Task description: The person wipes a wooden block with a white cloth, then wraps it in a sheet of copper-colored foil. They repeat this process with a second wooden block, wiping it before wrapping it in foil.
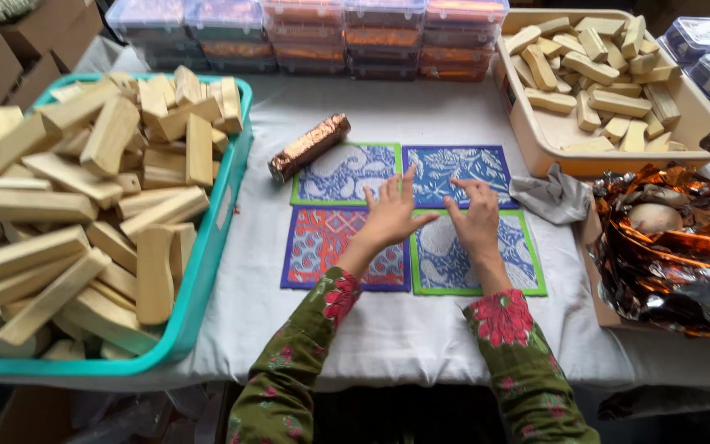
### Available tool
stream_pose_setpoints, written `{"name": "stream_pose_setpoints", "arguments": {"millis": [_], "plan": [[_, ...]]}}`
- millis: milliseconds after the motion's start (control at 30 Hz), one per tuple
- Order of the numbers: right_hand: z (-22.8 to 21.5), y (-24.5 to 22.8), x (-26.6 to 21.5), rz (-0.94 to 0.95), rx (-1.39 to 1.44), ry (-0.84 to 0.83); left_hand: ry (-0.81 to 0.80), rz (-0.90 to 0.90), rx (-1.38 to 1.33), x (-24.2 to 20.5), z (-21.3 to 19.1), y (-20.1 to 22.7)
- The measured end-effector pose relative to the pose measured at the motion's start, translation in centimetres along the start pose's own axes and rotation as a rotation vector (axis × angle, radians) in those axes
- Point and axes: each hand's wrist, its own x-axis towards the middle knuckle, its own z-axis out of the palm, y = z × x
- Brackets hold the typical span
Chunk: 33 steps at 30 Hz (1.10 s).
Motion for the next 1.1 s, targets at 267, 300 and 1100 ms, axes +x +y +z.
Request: {"name": "stream_pose_setpoints", "arguments": {"millis": [267, 300, 1100], "plan": [[-0.8, 4.8, -0.3, 0.067, -0.208, 0.118, 0.064, 0.156, 0.048, -5.8, 1.1, 3.1], [-1.1, 5.4, -0.2, 0.092, -0.251, 0.146, 0.122, 0.182, 0.091, -5.9, 1.5, 2.7], [-4.7, 1.7, 1.8, 0.216, 0.920, 0.028, 0.450, -0.060, -0.531, -5.1, 0.1, 1.2]]}}
